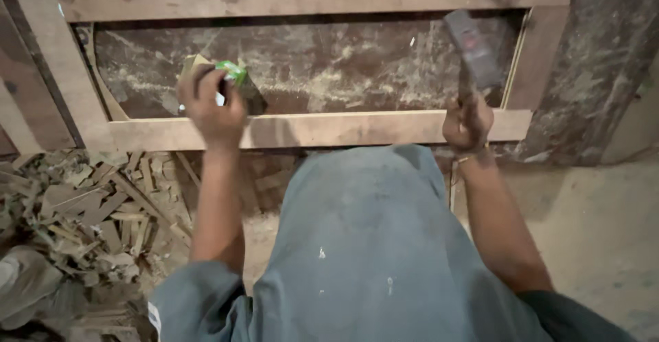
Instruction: The person hammers nails into a rectangular wooden frame placed on a workbench. They repeatedly pick up nails from a small box and drive them into the wood using a hammer.
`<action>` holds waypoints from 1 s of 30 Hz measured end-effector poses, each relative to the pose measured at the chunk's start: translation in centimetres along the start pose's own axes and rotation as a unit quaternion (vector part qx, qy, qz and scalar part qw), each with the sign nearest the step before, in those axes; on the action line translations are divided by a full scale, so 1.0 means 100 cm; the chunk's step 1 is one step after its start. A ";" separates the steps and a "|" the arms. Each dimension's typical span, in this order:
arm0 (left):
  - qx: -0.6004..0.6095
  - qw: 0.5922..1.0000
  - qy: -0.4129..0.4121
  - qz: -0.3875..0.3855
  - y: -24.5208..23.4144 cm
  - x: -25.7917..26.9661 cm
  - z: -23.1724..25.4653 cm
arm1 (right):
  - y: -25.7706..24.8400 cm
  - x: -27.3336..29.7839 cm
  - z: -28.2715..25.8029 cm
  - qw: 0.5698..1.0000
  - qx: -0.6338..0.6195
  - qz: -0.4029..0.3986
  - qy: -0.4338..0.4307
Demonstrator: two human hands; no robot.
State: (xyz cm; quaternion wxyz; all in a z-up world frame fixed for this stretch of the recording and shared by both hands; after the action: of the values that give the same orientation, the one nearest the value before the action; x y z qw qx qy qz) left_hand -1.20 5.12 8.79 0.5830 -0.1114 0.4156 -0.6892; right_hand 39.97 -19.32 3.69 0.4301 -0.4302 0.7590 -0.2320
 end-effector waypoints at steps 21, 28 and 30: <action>-0.102 0.963 -0.062 -0.242 0.009 0.003 -0.106 | 0.008 -0.020 -0.013 0.999 0.042 -0.031 0.016; -0.142 0.967 -0.108 -0.184 -0.031 0.007 -0.148 | 0.053 0.001 0.027 0.953 0.189 -0.216 0.091; -0.155 0.963 -0.102 -0.198 -0.027 0.005 -0.145 | 0.059 0.013 0.031 0.936 0.193 -0.255 0.145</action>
State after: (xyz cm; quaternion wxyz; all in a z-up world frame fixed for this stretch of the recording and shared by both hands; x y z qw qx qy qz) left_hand -12.53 11.00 1.32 0.4502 -0.3501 0.4248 -0.7031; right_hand 39.65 -17.32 -2.78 0.3163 -0.4797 0.6183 -0.5362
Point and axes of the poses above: each hand's wrist, its own x-axis away from the middle knuckle, its own y-axis out of the palm, z = x × y, the point moved 7 cm from there along -x, towards the middle knuckle, and after that the axes turned 11 degrees about x, right-handed, at the moved point
